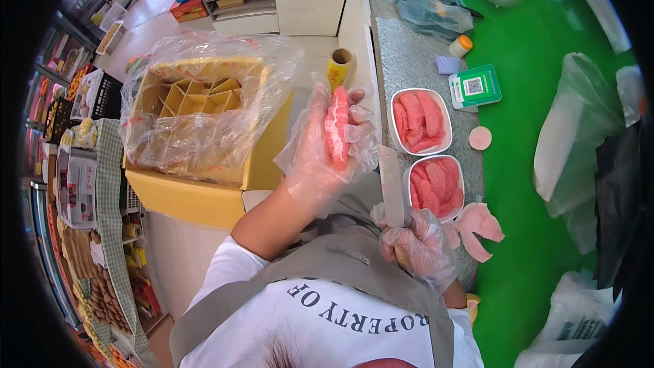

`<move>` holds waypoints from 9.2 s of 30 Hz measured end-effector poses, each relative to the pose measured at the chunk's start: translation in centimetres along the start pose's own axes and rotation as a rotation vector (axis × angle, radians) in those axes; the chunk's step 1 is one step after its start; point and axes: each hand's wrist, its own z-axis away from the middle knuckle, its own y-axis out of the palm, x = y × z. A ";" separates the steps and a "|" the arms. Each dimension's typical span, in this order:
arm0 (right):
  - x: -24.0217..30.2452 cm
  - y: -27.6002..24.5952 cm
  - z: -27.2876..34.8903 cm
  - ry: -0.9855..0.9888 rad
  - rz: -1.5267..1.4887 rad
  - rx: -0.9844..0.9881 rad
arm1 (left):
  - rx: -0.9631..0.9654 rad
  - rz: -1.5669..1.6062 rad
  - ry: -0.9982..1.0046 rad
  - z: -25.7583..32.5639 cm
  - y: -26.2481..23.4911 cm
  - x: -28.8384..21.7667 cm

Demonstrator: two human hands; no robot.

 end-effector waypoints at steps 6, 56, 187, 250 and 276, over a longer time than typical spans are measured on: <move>1.4 -0.7 -0.7 -0.164 0.425 0.160 | 0.074 -0.064 0.028 0.7 -0.3 -0.2; 2.1 -1.4 -0.3 -0.036 0.510 0.086 | -0.214 -0.565 0.283 0.8 1.0 1.9; -2.0 -0.9 -2.6 -0.401 -0.294 0.008 | -0.237 -0.961 0.413 1.1 -1.9 2.0; 1.0 0.2 -10.7 -0.449 0.309 -0.215 | -0.095 -1.156 0.640 0.1 -5.6 -1.4; 0.6 0.6 -11.2 -0.942 1.075 -0.215 | -0.358 -1.128 0.520 -0.4 -2.9 0.9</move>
